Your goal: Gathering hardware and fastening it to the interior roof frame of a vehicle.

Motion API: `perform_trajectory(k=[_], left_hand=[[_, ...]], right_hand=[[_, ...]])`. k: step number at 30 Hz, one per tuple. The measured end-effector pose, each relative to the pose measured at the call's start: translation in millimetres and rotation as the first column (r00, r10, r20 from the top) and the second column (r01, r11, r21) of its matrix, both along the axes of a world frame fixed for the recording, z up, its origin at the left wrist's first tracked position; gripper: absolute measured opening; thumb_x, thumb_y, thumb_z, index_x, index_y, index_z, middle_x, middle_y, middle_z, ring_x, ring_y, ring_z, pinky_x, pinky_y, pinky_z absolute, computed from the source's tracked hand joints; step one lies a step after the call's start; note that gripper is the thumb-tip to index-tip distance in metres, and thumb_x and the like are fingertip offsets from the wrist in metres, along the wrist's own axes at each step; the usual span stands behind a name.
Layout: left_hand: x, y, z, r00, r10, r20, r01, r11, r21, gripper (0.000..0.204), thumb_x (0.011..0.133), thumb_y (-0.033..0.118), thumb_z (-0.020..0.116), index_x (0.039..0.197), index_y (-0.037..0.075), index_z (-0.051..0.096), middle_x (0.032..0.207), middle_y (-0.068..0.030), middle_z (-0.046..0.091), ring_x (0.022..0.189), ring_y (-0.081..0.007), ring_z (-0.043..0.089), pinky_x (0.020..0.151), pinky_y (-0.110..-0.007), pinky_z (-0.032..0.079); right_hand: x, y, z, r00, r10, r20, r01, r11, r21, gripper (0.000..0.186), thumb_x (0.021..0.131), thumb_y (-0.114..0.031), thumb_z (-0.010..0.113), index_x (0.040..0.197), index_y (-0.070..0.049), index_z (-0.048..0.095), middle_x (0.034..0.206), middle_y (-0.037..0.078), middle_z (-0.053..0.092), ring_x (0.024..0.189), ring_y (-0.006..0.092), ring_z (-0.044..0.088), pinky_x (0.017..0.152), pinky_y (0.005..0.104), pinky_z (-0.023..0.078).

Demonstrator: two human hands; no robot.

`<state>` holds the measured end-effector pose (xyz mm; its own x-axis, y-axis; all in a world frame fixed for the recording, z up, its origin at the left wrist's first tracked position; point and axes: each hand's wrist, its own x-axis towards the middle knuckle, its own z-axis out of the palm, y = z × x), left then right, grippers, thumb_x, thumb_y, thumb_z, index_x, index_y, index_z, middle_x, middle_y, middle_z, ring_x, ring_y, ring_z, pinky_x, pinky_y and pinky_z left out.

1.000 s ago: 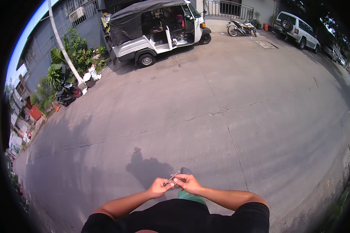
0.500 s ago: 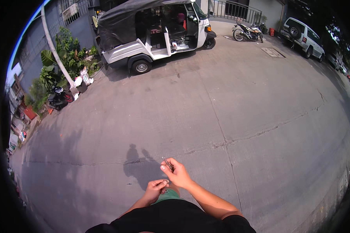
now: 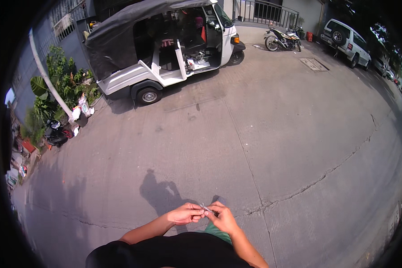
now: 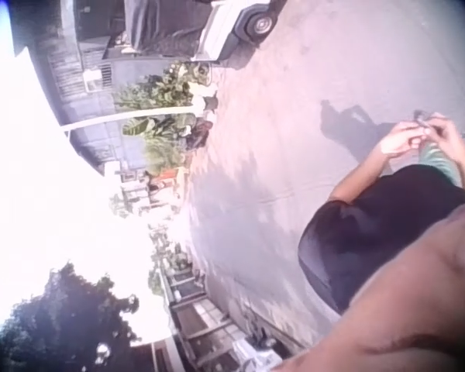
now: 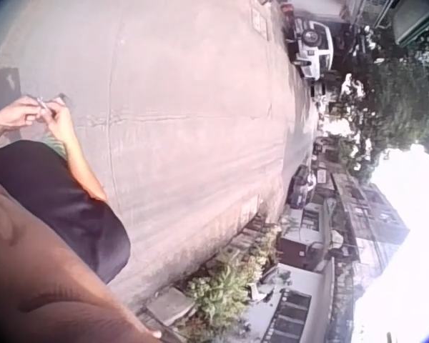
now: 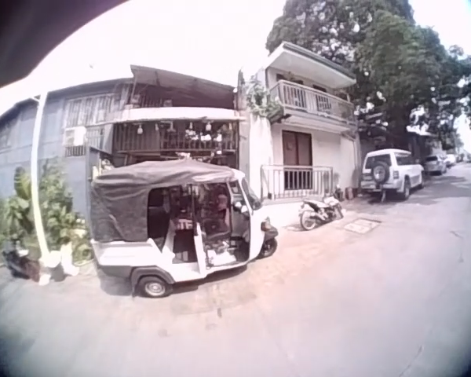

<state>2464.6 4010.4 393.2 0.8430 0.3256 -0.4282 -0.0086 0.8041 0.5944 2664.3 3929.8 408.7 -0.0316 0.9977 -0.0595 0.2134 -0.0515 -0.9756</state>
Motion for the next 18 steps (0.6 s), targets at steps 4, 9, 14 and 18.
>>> perform_trajectory(k=[4, 9, 14, 18], left_hand=[[45.1, 116.4, -24.9, 0.996, -0.084, -0.035, 0.082, 0.995, -0.05, 0.02, 0.101, 0.014, 0.058, 0.113, 0.001, 0.068, 0.089, 0.0026, 0.059, 0.069, -0.0046, 0.041, 0.063, -0.021, 0.036], [84.1, 262.8, -11.9, 0.992, 0.126, -0.028, -0.129, 0.979, -0.161, 0.02, 0.101, 0.015, 0.059, 0.113, 0.002, 0.067, 0.089, 0.0024, 0.061, 0.07, -0.0056, 0.045, 0.065, -0.023, 0.041], [96.4, 395.8, 0.7, 0.948, 0.314, -0.044, -0.317, 0.942, -0.105, 0.02, 0.101, 0.015, 0.059, 0.113, 0.001, 0.067, 0.09, 0.0012, 0.061, 0.073, -0.0074, 0.047, 0.069, -0.024, 0.043], [108.1, 503.5, -10.0, 0.875, 0.482, -0.049, -0.484, 0.874, -0.039, 0.02, 0.101, 0.016, 0.059, 0.112, 0.001, 0.066, 0.093, -0.0006, 0.061, 0.077, -0.009, 0.052, 0.074, -0.025, 0.046]], right_hand=[[41.6, 100.5, -19.4, 0.998, -0.015, 0.063, 0.013, 0.999, 0.034, 0.017, 0.085, -0.006, 0.072, 0.102, -0.003, 0.074, 0.093, 0.007, 0.065, 0.085, 0.0187, 0.062, 0.07, 0.0306, 0.049], [82.7, 280.5, 5.2, 0.97, 0.054, 0.239, -0.091, 0.985, 0.149, 0.014, 0.09, -0.009, 0.067, 0.103, -0.004, 0.067, 0.1, 0.011, 0.063, 0.089, 0.0317, 0.065, 0.074, 0.0389, 0.052], [101.2, 450.6, 16.1, 0.911, 0.17, 0.376, -0.239, 0.96, 0.146, 0.013, 0.096, -0.014, 0.058, 0.106, -0.005, 0.059, 0.105, 0.013, 0.059, 0.089, 0.0388, 0.063, 0.074, 0.0471, 0.052], [110.4, 576.4, -13.0, 0.939, 0.161, 0.305, -0.232, 0.949, 0.213, 0.016, 0.098, -0.016, 0.059, 0.102, -0.001, 0.06, 0.095, 0.017, 0.061, 0.084, 0.0378, 0.063, 0.071, 0.0417, 0.051]])
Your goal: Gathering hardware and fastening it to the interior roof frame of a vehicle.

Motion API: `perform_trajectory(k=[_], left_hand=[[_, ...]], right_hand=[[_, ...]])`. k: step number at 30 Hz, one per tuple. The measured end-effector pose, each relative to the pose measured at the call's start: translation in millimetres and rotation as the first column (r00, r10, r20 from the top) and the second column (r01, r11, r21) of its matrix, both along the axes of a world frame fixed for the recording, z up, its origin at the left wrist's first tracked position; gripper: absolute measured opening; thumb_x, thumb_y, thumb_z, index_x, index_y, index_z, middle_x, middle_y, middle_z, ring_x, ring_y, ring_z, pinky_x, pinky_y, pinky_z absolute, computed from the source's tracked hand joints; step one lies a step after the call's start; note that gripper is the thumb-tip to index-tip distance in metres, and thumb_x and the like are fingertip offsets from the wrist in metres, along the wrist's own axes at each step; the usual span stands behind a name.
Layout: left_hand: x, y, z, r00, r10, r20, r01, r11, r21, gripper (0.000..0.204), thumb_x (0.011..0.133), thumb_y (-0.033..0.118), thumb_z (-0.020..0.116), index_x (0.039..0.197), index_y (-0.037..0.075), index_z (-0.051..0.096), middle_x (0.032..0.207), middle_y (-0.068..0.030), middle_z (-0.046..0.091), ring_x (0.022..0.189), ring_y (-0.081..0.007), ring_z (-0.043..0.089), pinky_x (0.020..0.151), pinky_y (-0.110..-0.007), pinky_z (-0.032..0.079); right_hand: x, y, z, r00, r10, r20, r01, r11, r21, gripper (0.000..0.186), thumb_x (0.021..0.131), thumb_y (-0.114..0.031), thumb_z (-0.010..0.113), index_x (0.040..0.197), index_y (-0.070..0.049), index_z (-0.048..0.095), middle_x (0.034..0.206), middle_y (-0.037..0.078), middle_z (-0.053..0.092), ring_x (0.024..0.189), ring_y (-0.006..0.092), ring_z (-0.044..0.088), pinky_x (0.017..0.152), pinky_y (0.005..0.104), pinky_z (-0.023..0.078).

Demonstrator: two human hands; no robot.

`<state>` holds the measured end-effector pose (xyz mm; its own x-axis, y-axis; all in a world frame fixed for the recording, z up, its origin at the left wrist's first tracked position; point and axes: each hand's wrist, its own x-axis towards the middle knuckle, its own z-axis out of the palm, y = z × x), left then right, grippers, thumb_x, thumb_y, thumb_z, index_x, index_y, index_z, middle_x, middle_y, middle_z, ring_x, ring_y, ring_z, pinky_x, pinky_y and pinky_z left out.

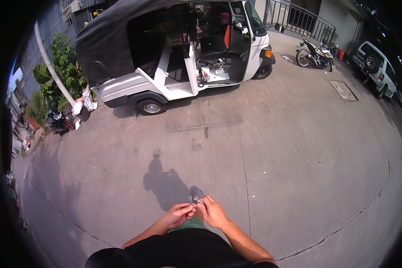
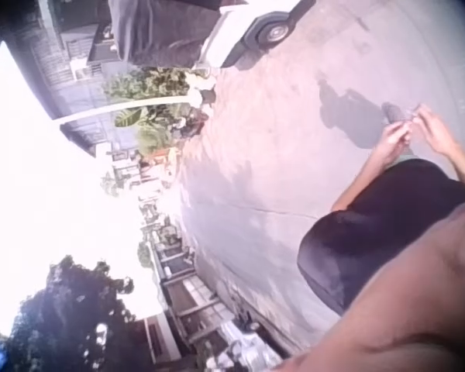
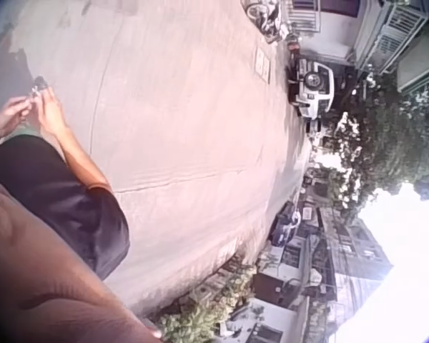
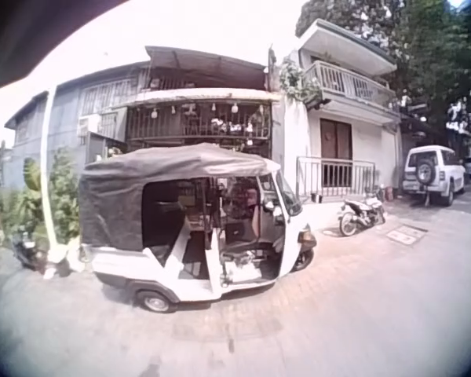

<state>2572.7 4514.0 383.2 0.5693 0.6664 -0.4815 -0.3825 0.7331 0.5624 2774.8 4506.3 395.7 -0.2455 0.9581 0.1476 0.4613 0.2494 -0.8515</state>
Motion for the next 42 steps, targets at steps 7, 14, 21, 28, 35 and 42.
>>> perform_trajectory(k=[7, 14, 21, 28, 35, 42], left_hand=[[26.2, 237.0, -41.5, 0.994, 0.088, -0.063, -0.094, 0.99, -0.104, 0.019, 0.101, 0.016, 0.058, 0.108, 0.0, 0.063, 0.09, -0.0028, 0.061, 0.077, -0.0105, 0.056, 0.072, -0.026, 0.049], [96.1, 461.6, -28.4, 0.996, -0.011, -0.088, 0.015, 0.999, 0.039, 0.017, 0.104, 0.014, 0.052, 0.106, -0.001, 0.06, 0.084, -0.0034, 0.061, 0.071, -0.0109, 0.055, 0.065, -0.026, 0.048], [136.5, 656.6, -68.2, 0.95, 0.1, -0.295, -0.072, 0.992, 0.104, 0.019, 0.099, 0.013, 0.061, 0.108, -0.003, 0.067, 0.091, -0.0066, 0.069, 0.078, -0.0111, 0.064, 0.07, -0.025, 0.056], [136.2, 840.0, -63.1, 0.914, 0.248, -0.321, -0.263, 0.965, -0.005, 0.019, 0.098, 0.022, 0.064, 0.095, 0.003, 0.067, 0.083, -0.0029, 0.067, 0.072, -0.0108, 0.063, 0.067, -0.025, 0.052], [143.6, 1056.4, -124.7, 0.87, 0.343, -0.354, -0.415, 0.898, -0.149, 0.023, 0.095, 0.027, 0.069, 0.092, 0.004, 0.066, 0.082, -0.0036, 0.066, 0.067, -0.0132, 0.063, 0.062, -0.026, 0.051], [183.3, 1392.6, -87.7, 0.814, 0.467, -0.347, -0.421, 0.884, 0.202, 0.025, 0.094, 0.02, 0.07, 0.107, 0.0, 0.069, 0.096, -0.0079, 0.069, 0.09, -0.0188, 0.07, 0.077, -0.027, 0.056]], right_hand=[[15.1, 212.7, -23.2, 0.992, -0.128, -0.006, 0.121, 0.95, -0.288, 0.019, 0.098, -0.019, 0.059, 0.105, -0.001, 0.06, 0.093, 0.021, 0.065, 0.084, 0.0415, 0.064, 0.072, 0.0459, 0.051], [51.0, 413.4, -19.5, 0.956, -0.288, -0.049, 0.287, 0.958, -0.02, 0.013, 0.096, -0.013, 0.061, 0.097, 0.0, 0.063, 0.084, 0.017, 0.066, 0.066, 0.03, 0.065, 0.06, 0.0378, 0.05], [97.5, 634.6, -53.4, 0.979, -0.197, 0.047, 0.202, 0.969, -0.143, 0.011, 0.094, -0.01, 0.062, 0.097, 0.001, 0.063, 0.089, 0.019, 0.067, 0.081, 0.0387, 0.067, 0.07, 0.0418, 0.052], [117.8, 856.0, -32.8, 0.998, 0.03, 0.062, -0.009, 0.95, -0.313, 0.019, 0.098, -0.02, 0.058, 0.098, -0.001, 0.059, 0.095, 0.02, 0.065, 0.084, 0.0434, 0.064, 0.072, 0.0487, 0.051], [138.1, 1058.8, -82.3, 0.992, -0.056, 0.111, 0.098, 0.899, -0.427, 0.02, 0.1, -0.02, 0.057, 0.101, 0.0, 0.057, 0.088, 0.022, 0.065, 0.079, 0.0433, 0.063, 0.07, 0.0472, 0.051], [182.0, 1297.8, -26.9, 0.953, -0.285, 0.107, 0.303, 0.858, -0.414, 0.02, 0.101, -0.017, 0.056, 0.093, 0.001, 0.057, 0.074, 0.02, 0.064, 0.071, 0.0388, 0.063, 0.064, 0.0444, 0.048]])
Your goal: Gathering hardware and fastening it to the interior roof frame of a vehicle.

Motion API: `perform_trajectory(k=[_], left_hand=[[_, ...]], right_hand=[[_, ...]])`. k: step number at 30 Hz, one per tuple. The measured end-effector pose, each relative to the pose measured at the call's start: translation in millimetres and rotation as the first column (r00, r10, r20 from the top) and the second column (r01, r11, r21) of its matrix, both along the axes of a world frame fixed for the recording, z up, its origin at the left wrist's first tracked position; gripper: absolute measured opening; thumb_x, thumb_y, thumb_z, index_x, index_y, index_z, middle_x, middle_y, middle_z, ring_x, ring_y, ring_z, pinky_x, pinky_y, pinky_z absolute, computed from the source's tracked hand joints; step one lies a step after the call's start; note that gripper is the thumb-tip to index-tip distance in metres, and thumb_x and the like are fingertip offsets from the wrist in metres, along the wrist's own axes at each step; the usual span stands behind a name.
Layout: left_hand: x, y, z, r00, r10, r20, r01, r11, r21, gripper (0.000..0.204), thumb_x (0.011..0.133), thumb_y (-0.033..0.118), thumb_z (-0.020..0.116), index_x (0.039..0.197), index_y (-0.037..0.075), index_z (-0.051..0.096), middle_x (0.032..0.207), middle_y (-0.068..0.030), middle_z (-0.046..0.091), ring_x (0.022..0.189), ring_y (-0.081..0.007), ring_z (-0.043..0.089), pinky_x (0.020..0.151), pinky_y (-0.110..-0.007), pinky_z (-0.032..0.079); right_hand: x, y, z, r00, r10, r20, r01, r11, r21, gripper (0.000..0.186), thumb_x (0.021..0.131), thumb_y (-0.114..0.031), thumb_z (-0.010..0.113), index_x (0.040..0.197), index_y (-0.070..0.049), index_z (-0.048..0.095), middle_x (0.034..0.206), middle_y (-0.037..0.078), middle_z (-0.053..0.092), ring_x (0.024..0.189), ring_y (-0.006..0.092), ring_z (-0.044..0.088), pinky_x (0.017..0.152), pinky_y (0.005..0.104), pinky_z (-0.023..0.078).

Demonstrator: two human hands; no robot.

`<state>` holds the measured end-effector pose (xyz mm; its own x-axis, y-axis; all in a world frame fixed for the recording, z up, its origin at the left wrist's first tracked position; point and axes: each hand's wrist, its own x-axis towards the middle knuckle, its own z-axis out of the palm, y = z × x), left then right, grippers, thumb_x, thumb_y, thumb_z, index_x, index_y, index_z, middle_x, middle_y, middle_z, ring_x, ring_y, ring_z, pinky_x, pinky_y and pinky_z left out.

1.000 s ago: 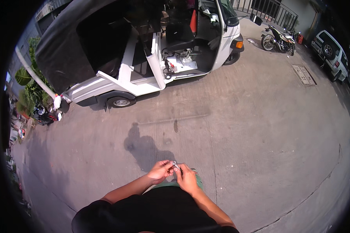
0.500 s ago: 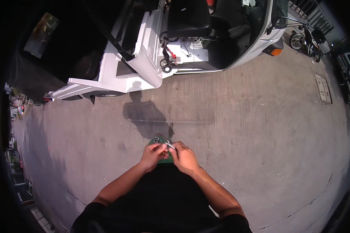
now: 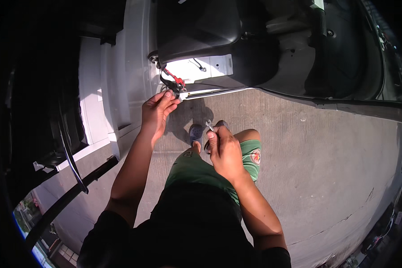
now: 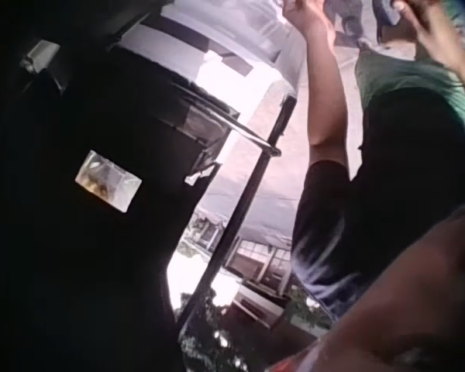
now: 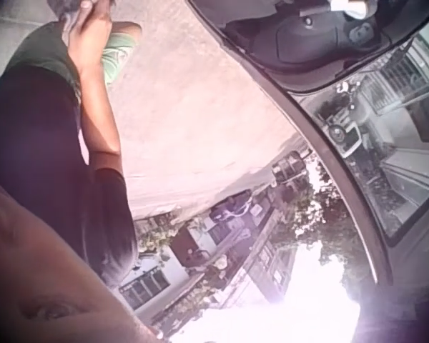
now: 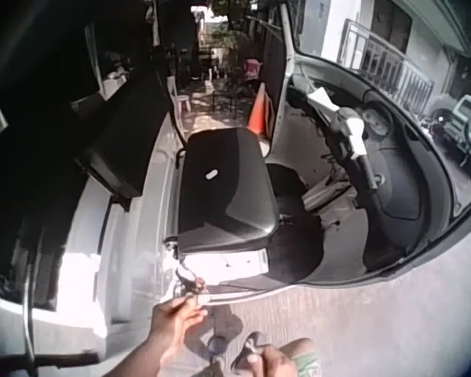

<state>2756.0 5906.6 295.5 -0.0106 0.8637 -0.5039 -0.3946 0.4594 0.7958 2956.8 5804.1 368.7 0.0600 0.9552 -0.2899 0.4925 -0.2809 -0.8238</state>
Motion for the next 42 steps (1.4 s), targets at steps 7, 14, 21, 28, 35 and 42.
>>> perform_trajectory(k=[7, 14, 21, 28, 35, 42], left_hand=[[70.4, 364.5, -0.5, 0.957, 0.207, -0.201, -0.104, 0.896, 0.432, 0.029, 0.098, 0.019, 0.063, 0.111, -0.007, 0.062, 0.103, -0.0171, 0.07, 0.096, -0.025, 0.071, 0.086, -0.032, 0.056], [89.4, 525.3, -107.8, -0.08, 0.481, -0.873, 0.14, 0.873, 0.467, 0.014, 0.097, 0.024, 0.059, 0.102, 0.011, 0.06, 0.114, -0.0068, 0.059, 0.115, -0.0283, 0.055, 0.095, -0.048, 0.04], [84.7, 529.3, -104.9, -0.066, 0.426, -0.902, 0.171, 0.896, 0.411, 0.013, 0.098, 0.019, 0.057, 0.107, 0.01, 0.053, 0.119, -0.0072, 0.055, 0.117, -0.0303, 0.052, 0.097, -0.05, 0.036], [79.2, 535.2, -99.3, -0.045, 0.404, -0.913, 0.183, 0.902, 0.39, 0.013, 0.097, 0.015, 0.055, 0.108, 0.01, 0.051, 0.12, -0.0112, 0.054, 0.118, -0.0343, 0.05, 0.097, -0.052, 0.035], [84.0, 536.6, -98.6, -0.028, 0.365, -0.93, 0.163, 0.92, 0.356, 0.015, 0.095, 0.011, 0.057, 0.109, 0.009, 0.052, 0.121, -0.0121, 0.054, 0.119, -0.0337, 0.049, 0.099, -0.051, 0.034], [95.2, 535.4, -94.9, 0.0, 0.294, -0.956, 0.111, 0.95, 0.292, 0.016, 0.094, 0.01, 0.058, 0.109, 0.009, 0.052, 0.122, -0.0114, 0.053, 0.12, -0.0314, 0.048, 0.102, -0.049, 0.033]], right_hand=[[75.6, 261.2, 31.5, 0.987, -0.159, 0.037, 0.136, 0.929, 0.344, 0.025, 0.103, -0.021, 0.053, 0.093, 0.002, 0.057, 0.069, 0.013, 0.06, 0.061, 0.0249, 0.055, 0.061, 0.0357, 0.046], [140.1, 518.1, 50.7, 0.944, -0.309, -0.116, 0.328, 0.911, 0.249, 0.029, 0.105, -0.024, 0.051, 0.091, 0.0, 0.058, 0.064, 0.001, 0.049, 0.059, 0.0081, 0.038, 0.053, 0.0271, 0.035], [163.9, 652.5, 117.4, 0.956, -0.248, 0.159, 0.195, 0.937, 0.29, 0.025, 0.105, -0.022, 0.051, 0.098, 0.001, 0.056, 0.078, 0.001, 0.055, 0.071, 0.0056, 0.045, 0.065, 0.021, 0.038], [248.9, 711.4, 205.5, 0.759, -0.449, 0.471, 0.132, 0.815, 0.565, 0.026, 0.106, -0.021, 0.05, 0.111, 0.002, 0.061, 0.09, 0.007, 0.064, 0.083, 0.0111, 0.057, 0.076, 0.0243, 0.047], [287.1, 733.2, 215.2, 0.836, -0.327, 0.441, 0.236, 0.939, 0.248, 0.042, 0.106, -0.032, 0.047, 0.124, 0.003, 0.062, 0.1, 0.012, 0.068, 0.095, 0.0146, 0.063, 0.091, 0.03, 0.047], [267.9, 742.6, 205.1, 0.755, -0.211, 0.621, 0.071, 0.968, 0.243, 0.032, 0.104, -0.018, 0.048, 0.125, 0.005, 0.057, 0.115, 0.021, 0.068, 0.095, 0.0273, 0.07, 0.082, 0.0359, 0.054]])
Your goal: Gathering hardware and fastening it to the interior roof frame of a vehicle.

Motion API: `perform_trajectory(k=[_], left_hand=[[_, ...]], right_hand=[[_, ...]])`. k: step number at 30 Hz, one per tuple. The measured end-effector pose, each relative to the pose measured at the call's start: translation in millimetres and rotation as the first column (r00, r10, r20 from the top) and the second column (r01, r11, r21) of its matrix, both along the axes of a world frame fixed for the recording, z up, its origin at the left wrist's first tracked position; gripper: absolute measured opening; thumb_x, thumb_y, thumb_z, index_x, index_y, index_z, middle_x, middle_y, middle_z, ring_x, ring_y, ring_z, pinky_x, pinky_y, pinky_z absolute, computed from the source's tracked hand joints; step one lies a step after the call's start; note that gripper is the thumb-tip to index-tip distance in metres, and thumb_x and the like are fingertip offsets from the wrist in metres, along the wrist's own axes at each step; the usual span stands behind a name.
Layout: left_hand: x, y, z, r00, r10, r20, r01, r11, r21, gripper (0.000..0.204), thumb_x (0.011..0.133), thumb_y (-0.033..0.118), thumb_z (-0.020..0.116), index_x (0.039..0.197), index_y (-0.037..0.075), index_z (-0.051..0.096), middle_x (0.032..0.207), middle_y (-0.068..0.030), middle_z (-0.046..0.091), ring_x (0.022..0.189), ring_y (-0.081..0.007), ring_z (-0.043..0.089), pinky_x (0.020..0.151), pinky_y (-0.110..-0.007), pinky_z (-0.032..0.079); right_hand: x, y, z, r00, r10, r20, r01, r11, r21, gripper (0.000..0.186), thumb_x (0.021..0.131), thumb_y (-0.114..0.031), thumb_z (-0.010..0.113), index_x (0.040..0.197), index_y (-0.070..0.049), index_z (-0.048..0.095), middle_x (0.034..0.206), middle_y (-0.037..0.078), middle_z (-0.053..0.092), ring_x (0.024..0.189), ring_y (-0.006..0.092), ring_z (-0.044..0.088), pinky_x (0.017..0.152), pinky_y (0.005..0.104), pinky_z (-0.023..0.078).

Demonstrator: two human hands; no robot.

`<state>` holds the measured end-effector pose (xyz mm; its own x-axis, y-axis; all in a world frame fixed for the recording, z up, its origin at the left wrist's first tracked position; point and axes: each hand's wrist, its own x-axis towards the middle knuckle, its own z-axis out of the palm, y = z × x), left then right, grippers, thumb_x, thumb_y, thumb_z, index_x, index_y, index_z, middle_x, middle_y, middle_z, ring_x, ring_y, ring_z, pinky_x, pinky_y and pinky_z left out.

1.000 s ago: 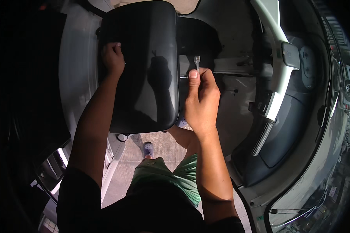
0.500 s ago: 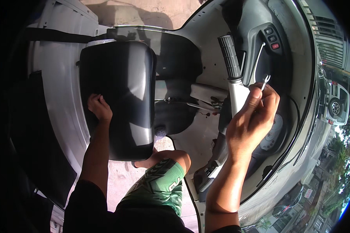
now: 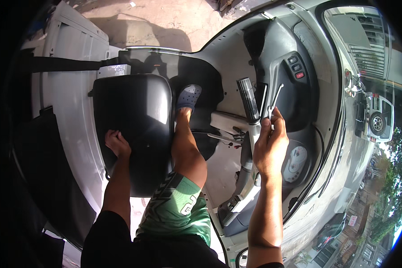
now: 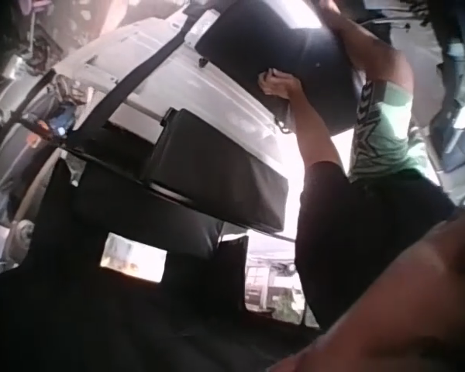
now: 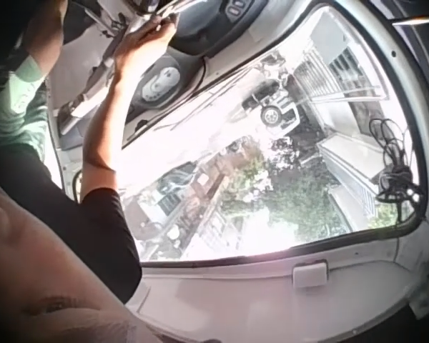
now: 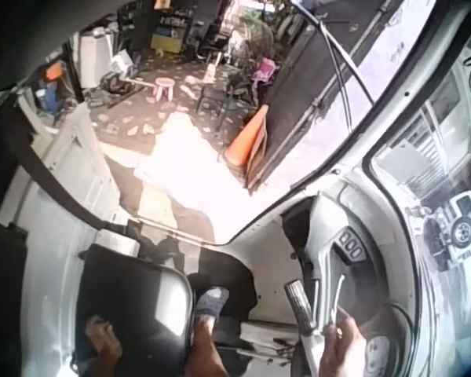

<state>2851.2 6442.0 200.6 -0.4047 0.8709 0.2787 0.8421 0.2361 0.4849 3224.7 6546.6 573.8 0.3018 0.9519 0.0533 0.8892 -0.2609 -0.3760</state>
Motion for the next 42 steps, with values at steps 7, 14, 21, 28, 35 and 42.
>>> perform_trajectory(k=[7, 14, 21, 28, 35, 42], left_hand=[[-7.2, -4.4, -1.2, 0.996, 0.018, -0.09, -0.021, 0.999, -0.03, 0.015, 0.096, 0.01, 0.059, 0.109, 0.009, 0.052, 0.118, -0.0104, 0.054, 0.116, -0.03, 0.05, 0.1, -0.05, 0.034], [-44.0, 192.8, 41.2, 0.954, 0.041, 0.298, -0.092, 0.983, 0.159, 0.012, 0.1, 0.016, 0.053, 0.108, 0.007, 0.055, 0.11, -0.0115, 0.058, 0.109, -0.0319, 0.055, 0.099, -0.046, 0.035], [-27.4, 244.2, 28.6, 0.998, 0.041, -0.044, -0.045, 0.995, -0.09, 0.013, 0.099, 0.021, 0.053, 0.107, 0.01, 0.054, 0.113, -0.0083, 0.058, 0.122, -0.0297, 0.05, 0.101, -0.049, 0.033], [-32.2, 223.0, 8.4, 0.991, -0.089, -0.097, 0.071, 0.983, -0.17, 0.015, 0.099, 0.022, 0.052, 0.104, 0.008, 0.054, 0.106, -0.0092, 0.056, 0.114, -0.0322, 0.051, 0.092, -0.051, 0.036], [-36.0, 229.3, 29.2, 0.983, -0.166, -0.074, 0.166, 0.986, -0.009, 0.024, 0.103, 0.03, 0.048, 0.101, 0.008, 0.057, 0.099, -0.0094, 0.058, 0.103, -0.0339, 0.056, 0.083, -0.049, 0.04], [65.9, 316.7, 109.3, 0.415, -0.573, 0.707, 0.462, 0.802, 0.379, 0.015, 0.103, 0.009, 0.051, 0.111, -0.002, 0.056, 0.102, -0.0114, 0.059, 0.089, -0.0192, 0.059, 0.083, -0.032, 0.05]], right_hand=[[-1.3, 6.7, 4.2, 0.998, 0.027, -0.049, -0.03, 0.997, -0.065, 0.03, 0.103, -0.013, 0.048, 0.125, 0.005, 0.056, 0.087, 0.012, 0.065, 0.058, 0.0097, 0.053, 0.055, 0.0266, 0.045], [-4.6, 24.2, 24.1, 0.998, -0.035, 0.06, 0.046, 0.98, -0.194, 0.018, 0.101, -0.012, 0.05, 0.107, 0.002, 0.058, 0.072, 0.015, 0.062, 0.058, 0.0201, 0.06, 0.057, 0.0334, 0.047], [-3.7, 37.4, 8.2, 0.969, -0.244, 0.032, 0.246, 0.968, -0.053, 0.023, 0.104, -0.02, 0.049, 0.1, 0.0, 0.059, 0.07, 0.012, 0.062, 0.057, 0.0154, 0.054, 0.057, 0.0324, 0.045], [-28.8, 37.6, -51.3, 0.821, -0.567, -0.07, 0.553, 0.758, 0.345, 0.019, 0.103, -0.019, 0.051, 0.098, -0.002, 0.058, 0.066, 0.013, 0.061, 0.055, 0.0239, 0.06, 0.055, 0.036, 0.046], [-11.6, 36.4, -1.0, 0.87, -0.49, -0.051, 0.492, 0.861, 0.132, 0.025, 0.101, -0.026, 0.056, 0.098, -0.001, 0.055, 0.069, 0.023, 0.063, 0.068, 0.0416, 0.065, 0.061, 0.0452, 0.048], [79.2, 43.0, 4.8, 0.878, -0.475, -0.057, 0.479, 0.873, 0.093, 0.026, 0.097, -0.022, 0.058, 0.09, 0.002, 0.067, 0.081, 0.015, 0.073, 0.072, 0.0243, 0.069, 0.07, 0.0365, 0.052]])
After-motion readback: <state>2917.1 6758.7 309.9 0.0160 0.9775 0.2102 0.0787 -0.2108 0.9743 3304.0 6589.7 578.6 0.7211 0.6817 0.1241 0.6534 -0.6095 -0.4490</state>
